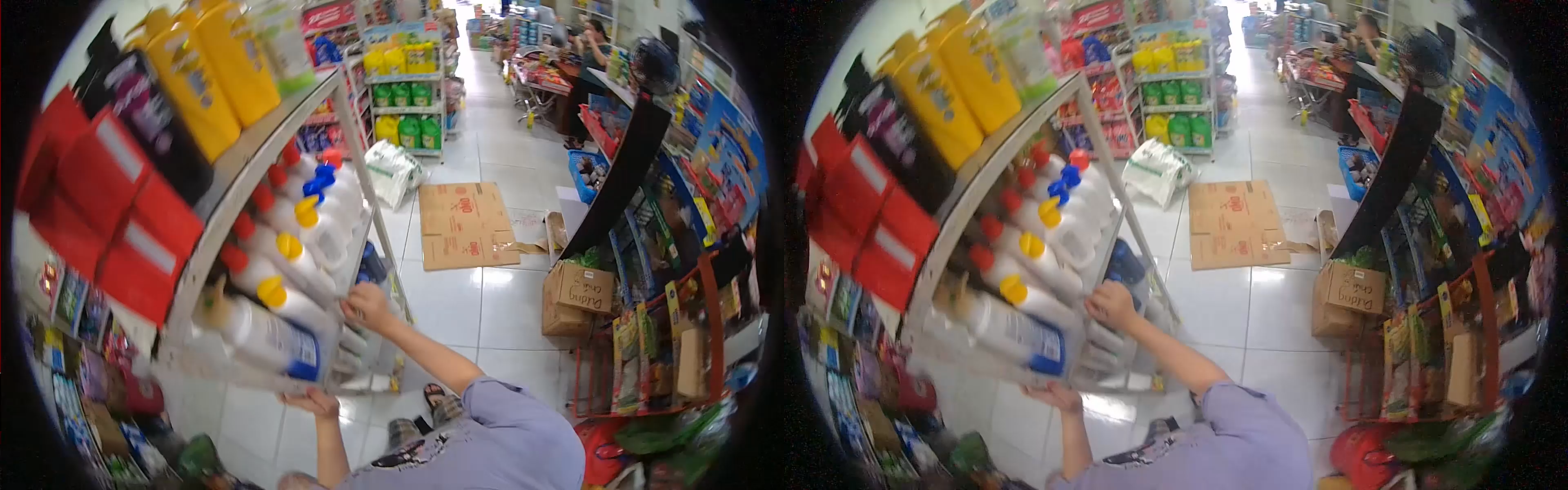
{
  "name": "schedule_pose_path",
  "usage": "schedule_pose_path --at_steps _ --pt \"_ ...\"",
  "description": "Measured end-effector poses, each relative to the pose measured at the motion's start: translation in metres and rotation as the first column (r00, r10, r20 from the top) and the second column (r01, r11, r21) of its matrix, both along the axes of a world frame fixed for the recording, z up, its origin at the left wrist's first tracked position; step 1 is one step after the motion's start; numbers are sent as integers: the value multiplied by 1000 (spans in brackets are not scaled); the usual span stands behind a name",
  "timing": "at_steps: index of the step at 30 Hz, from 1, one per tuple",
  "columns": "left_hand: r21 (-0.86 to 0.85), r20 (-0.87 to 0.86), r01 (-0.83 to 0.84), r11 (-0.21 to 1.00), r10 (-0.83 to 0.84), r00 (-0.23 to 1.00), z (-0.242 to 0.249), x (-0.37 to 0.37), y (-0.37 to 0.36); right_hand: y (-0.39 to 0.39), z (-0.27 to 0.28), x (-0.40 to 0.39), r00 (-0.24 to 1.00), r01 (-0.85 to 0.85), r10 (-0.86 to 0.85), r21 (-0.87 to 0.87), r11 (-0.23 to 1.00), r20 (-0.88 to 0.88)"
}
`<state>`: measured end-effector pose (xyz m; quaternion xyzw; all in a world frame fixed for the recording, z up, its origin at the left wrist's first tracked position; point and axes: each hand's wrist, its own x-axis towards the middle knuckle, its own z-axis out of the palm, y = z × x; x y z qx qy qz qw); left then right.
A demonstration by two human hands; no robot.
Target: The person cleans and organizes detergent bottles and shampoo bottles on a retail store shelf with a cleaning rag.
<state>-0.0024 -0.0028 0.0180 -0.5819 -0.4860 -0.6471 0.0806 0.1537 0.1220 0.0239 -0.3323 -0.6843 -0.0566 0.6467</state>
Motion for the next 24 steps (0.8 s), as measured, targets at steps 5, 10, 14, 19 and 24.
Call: schedule_pose_path --at_steps 5,10,14,19,24 --pt "60 -36 -4 998 7 999 -23 -12 10 -58 -37 15 1000 5 -4 -237 971 2" --pt "154 -44 71 985 -65 997 11 -4 8 -169 -110 52 988 132 -157 -519 844 -6" --pt "95 -92 7 995 1 996 20 -5 1 -238 -110 55 970 57 -194 -633 772 -149" --pt "92 -132 66 994 -53 990 21 -10 -1 -218 -30 22 973 59 -150 -438 897 -176" --pt "-19 -206 -58 998 53 977 33 -10 -15 -163 180 -49 985 63 -35 161 985 -171"
